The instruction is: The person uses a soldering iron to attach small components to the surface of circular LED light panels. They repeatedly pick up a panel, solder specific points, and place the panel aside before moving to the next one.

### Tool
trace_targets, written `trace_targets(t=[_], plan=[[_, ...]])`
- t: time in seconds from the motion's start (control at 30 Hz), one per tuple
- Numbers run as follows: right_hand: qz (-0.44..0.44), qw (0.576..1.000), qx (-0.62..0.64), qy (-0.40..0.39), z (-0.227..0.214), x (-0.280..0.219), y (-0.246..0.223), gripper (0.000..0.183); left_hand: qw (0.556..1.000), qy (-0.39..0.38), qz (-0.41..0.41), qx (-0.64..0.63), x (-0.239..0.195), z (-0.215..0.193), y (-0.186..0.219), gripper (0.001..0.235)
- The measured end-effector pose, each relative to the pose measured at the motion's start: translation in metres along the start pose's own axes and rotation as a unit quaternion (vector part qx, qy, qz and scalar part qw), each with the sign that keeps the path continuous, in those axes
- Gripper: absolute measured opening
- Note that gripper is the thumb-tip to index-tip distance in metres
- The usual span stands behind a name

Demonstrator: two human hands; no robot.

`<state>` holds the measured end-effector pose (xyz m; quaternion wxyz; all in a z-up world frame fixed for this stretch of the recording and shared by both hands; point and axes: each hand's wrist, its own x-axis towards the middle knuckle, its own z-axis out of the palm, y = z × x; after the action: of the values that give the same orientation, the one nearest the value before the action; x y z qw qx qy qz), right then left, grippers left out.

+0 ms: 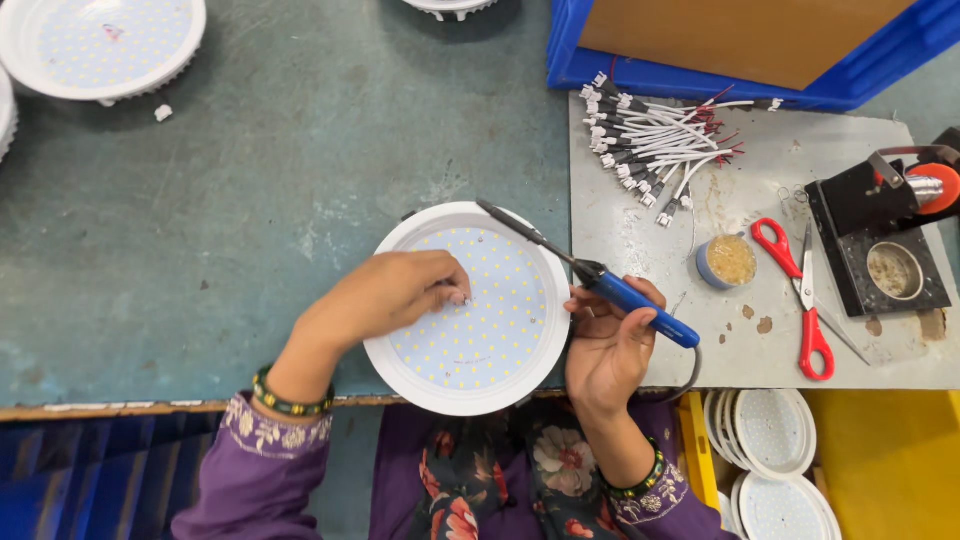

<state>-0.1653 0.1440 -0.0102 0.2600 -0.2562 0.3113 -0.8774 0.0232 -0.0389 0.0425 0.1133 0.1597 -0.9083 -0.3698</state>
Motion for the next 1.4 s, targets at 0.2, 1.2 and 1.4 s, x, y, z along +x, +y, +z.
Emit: trace_targets(t=[0.2,1.2,1.4], plan=[[0.018,1.0,-0.004,0.005,-0.018,-0.002,0.009,0.048,0.997,0.073,0.013,-0.003,-0.012,0.004,0.014,0.015],[0.006,0.998,0.021,-0.061,-0.022,-0.01,0.018,0.037,0.93,0.272,-0.009,0.246,-0.032,0.067,0.035,0.013],[0.004,0.998,0.006,-0.069,-0.023,-0.011,0.02,0.036,0.918,0.287,-0.04,0.271,-0.046,0.077,0.025,0.012]])
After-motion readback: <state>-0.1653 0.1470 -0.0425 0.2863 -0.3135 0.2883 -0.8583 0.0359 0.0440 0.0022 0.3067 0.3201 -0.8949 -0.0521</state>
